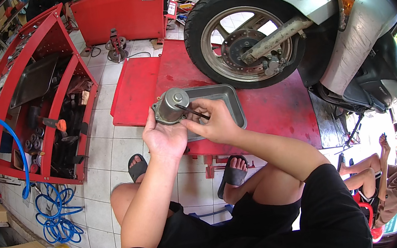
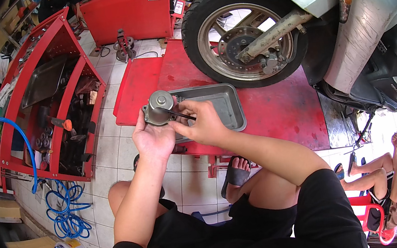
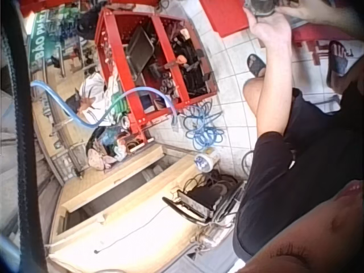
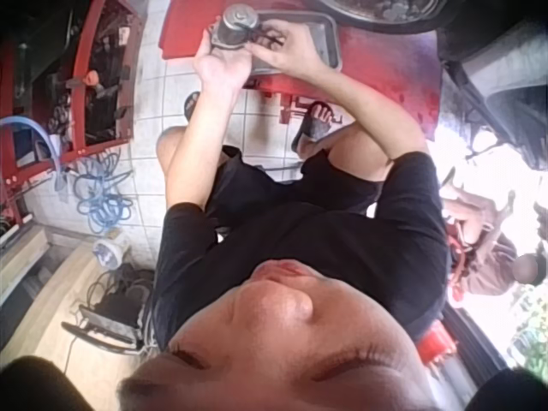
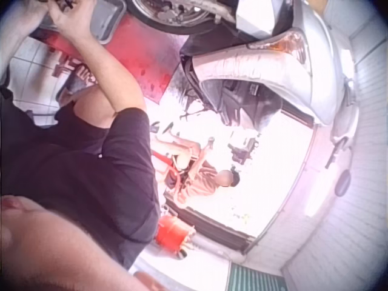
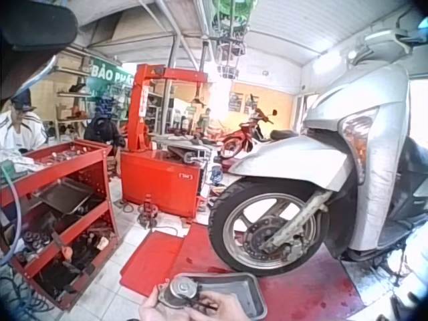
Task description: The person sits in a workshop and uses a screwdriver to disassemble a cylindrical metal scooter part, removing screws and internal components into a metal tray. They then pick up a second similar part and begin to disassemble it in the same manner.
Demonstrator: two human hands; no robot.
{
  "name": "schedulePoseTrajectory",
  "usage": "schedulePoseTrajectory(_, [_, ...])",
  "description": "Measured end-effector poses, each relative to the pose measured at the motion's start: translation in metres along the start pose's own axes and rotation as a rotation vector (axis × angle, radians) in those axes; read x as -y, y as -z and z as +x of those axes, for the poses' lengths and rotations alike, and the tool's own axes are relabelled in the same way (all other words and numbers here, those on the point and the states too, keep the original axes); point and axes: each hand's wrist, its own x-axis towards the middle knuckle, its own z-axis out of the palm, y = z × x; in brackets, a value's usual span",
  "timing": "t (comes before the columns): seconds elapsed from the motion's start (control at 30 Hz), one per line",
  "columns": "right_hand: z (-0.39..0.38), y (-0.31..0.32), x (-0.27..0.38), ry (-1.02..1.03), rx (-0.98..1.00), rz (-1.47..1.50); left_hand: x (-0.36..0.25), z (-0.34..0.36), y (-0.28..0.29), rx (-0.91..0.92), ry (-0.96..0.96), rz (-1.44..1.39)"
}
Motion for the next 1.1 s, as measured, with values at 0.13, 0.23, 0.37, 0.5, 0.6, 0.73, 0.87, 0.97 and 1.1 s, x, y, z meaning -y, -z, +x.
schedulePoseTrajectory(0.13, [0.0, 0.0, -0.001, 0.009, 0.028, -0.026, 0.0, -0.003, -0.005, -0.012, -0.001, 0.01])
schedulePoseTrajectory(0.23, [0.001, 0.001, 0.001, 0.006, 0.01, 0.027, 0.0, -0.003, -0.004, -0.019, 0.002, 0.005])
schedulePoseTrajectory(0.37, [0.001, 0.001, -0.003, 0.004, 0.004, 0.082, 0.0, 0.001, 0.001, 0.003, -0.001, -0.024])
schedulePoseTrajectory(0.5, [0.003, 0.032, 0.021, -0.013, -0.074, 0.048, 0.001, -0.005, -0.01, -0.014, 0.003, 0.009])
schedulePoseTrajectory(0.6, [0.009, 0.051, 0.028, 0.028, -0.118, 0.3, 0.0, -0.006, -0.01, -0.029, -0.014, -0.014])
schedulePoseTrajectory(0.73, [0.002, 0.07, 0.053, -0.039, 0.012, 0.075, -0.003, -0.007, -0.014, -0.089, -0.021, -0.033])
schedulePoseTrajectory(0.87, [-0.007, 0.071, 0.065, -0.016, -0.053, 0.292, -0.002, -0.006, -0.008, -0.065, 0.001, -0.026])
schedulePoseTrajectory(0.97, [-0.011, 0.062, 0.066, 0.074, -0.022, 0.33, -0.001, -0.006, -0.005, -0.048, 0.013, 0.008])
schedulePoseTrajectory(1.1, [-0.011, 0.055, 0.064, 0.123, -0.003, 0.31, 0.0, -0.007, -0.005, -0.038, 0.033, 0.042])
